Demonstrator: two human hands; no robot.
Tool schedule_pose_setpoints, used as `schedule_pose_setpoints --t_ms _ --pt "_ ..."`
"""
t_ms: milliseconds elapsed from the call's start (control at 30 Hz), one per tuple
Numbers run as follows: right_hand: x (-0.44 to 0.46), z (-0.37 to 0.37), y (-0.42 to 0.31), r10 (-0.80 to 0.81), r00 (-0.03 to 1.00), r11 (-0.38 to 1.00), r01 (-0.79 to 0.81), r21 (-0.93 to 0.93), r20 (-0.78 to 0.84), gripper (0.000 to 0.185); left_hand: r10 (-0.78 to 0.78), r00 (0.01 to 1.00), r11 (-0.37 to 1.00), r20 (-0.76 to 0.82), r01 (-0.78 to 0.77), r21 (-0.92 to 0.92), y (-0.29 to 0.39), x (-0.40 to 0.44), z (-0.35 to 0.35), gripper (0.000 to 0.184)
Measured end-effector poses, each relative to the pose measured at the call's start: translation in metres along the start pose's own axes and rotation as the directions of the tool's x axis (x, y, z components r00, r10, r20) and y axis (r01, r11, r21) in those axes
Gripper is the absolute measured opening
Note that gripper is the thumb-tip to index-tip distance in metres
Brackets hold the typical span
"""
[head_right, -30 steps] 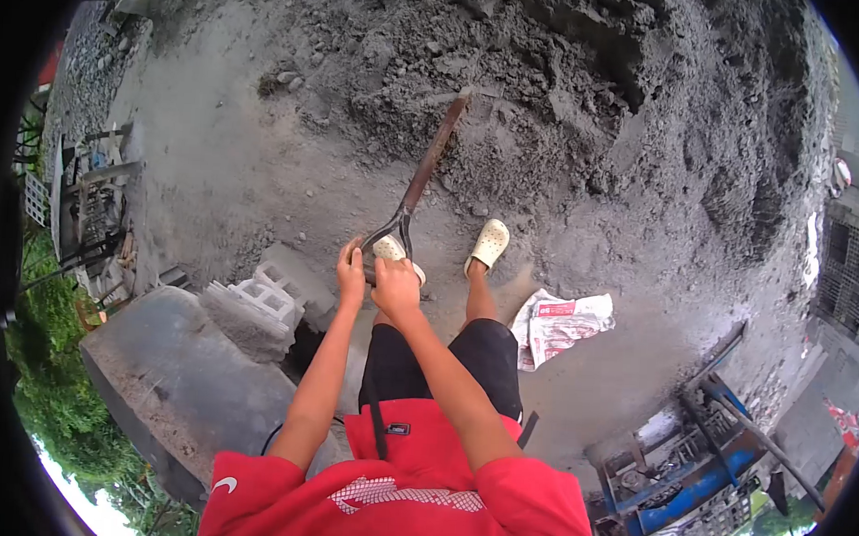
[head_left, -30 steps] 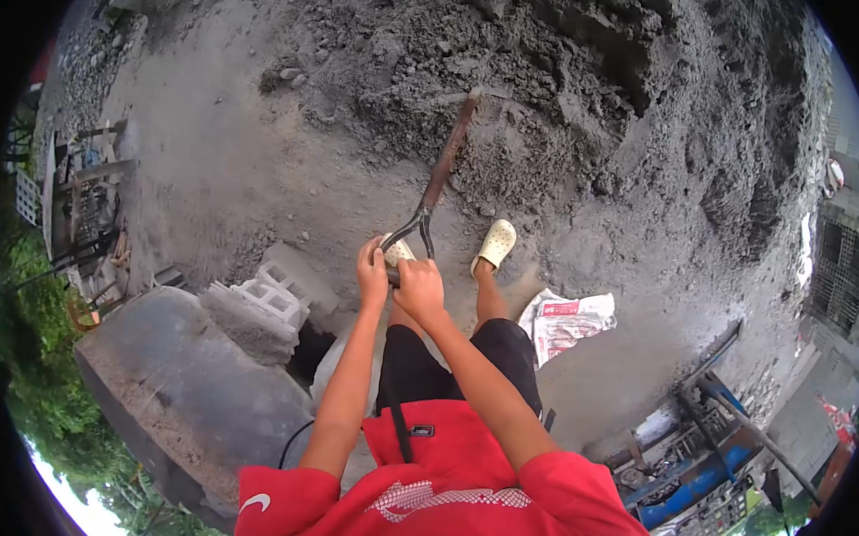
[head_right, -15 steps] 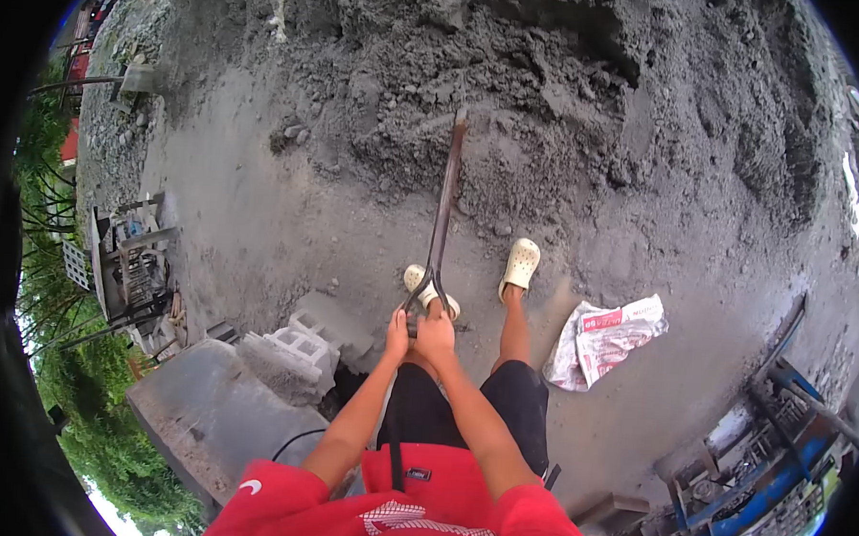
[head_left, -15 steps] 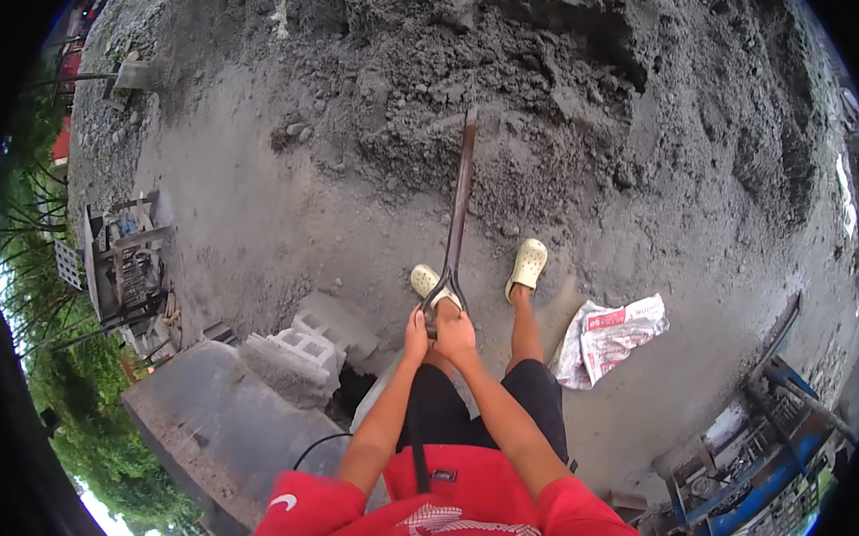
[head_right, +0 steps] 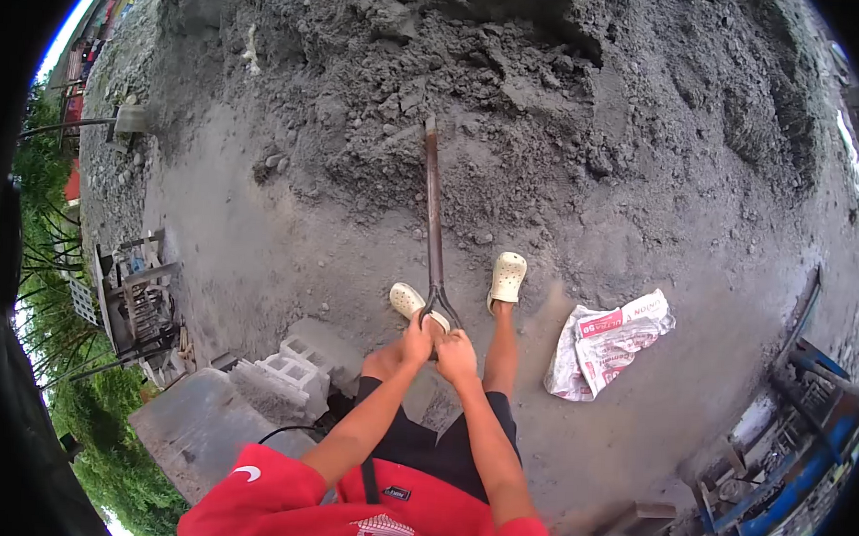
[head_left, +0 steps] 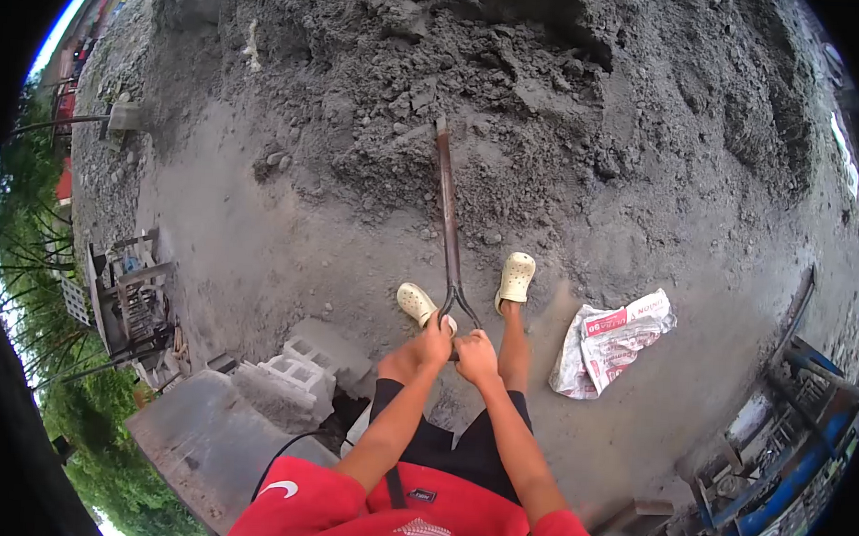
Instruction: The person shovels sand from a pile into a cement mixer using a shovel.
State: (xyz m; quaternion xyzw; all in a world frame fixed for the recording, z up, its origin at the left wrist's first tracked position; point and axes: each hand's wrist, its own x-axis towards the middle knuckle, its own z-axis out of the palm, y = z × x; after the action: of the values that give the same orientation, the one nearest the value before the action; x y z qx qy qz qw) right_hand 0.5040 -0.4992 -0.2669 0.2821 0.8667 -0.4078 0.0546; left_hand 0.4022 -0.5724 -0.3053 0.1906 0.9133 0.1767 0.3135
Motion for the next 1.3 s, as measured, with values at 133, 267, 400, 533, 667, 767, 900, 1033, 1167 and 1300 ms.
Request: schedule_pose_setpoints --t_ms 133,267,400,533,667,767,900,1033,1167,1300 --pt "-0.019 0.016 0.039 0.114 0.993 0.993 -0.113 -0.033 0.033 0.009 -0.025 0.999 0.999 0.037 0.027 -0.045 0.014 -0.014 0.045 0.037" --pt "-0.026 -0.01 0.03 0.124 0.988 0.988 -0.131 -0.076 -0.086 0.01 -0.023 0.997 0.987 0.075 0.034 -0.154 0.032 -0.017 0.037 0.038" --pt "-0.034 -0.024 0.008 0.126 0.966 0.985 -0.149 -0.085 -0.225 0.014 0.075 0.997 0.984 -0.023 -0.078 -0.158 0.034 -0.016 0.021 0.042" --pt "-0.029 -0.038 -0.016 0.116 0.941 0.986 -0.147 -0.076 -0.319 0.015 0.026 0.999 0.988 0.033 -0.021 -0.152 0.042 -0.024 -0.005 0.039" --pt "-0.04 -0.051 -0.029 0.131 0.935 0.987 -0.154 -0.045 -0.328 0.016 0.016 0.999 0.994 0.048 -0.011 -0.109 0.054 -0.033 -0.021 0.038" --pt "-0.058 -0.071 -0.031 0.128 0.934 0.99 -0.14 -0.01 -0.332 0.019 0.079 0.996 0.973 0.037 -0.069 -0.222 0.05 -0.052 -0.009 0.042" --pt "-0.087 -0.139 -0.047 0.184 0.962 0.982 -0.187 0.001 -0.202 0.019 -0.061 0.99 0.958 0.13 0.095 -0.269 0.108 -0.105 -0.032 0.043" --pt "-0.132 -0.208 -0.065 0.346 0.935 0.935 -0.35 -0.05 -0.078 0.031 -0.212 0.898 0.909 0.386 0.326 -0.259 0.166 -0.167 -0.059 0.046" --pt "-0.16 -0.216 -0.069 0.764 0.488 0.633 -0.444 0.634 -0.421 0.058 -0.273 0.686 0.805 0.674 0.546 -0.23 0.201 -0.182 -0.055 0.042" --pt "-0.118 -0.204 -0.06 0.991 -0.025 -0.129 0.081 0.988 0.132 0.043 0.136 0.344 0.794 0.929 0.523 -0.31 0.182 -0.121 -0.051 0.05"
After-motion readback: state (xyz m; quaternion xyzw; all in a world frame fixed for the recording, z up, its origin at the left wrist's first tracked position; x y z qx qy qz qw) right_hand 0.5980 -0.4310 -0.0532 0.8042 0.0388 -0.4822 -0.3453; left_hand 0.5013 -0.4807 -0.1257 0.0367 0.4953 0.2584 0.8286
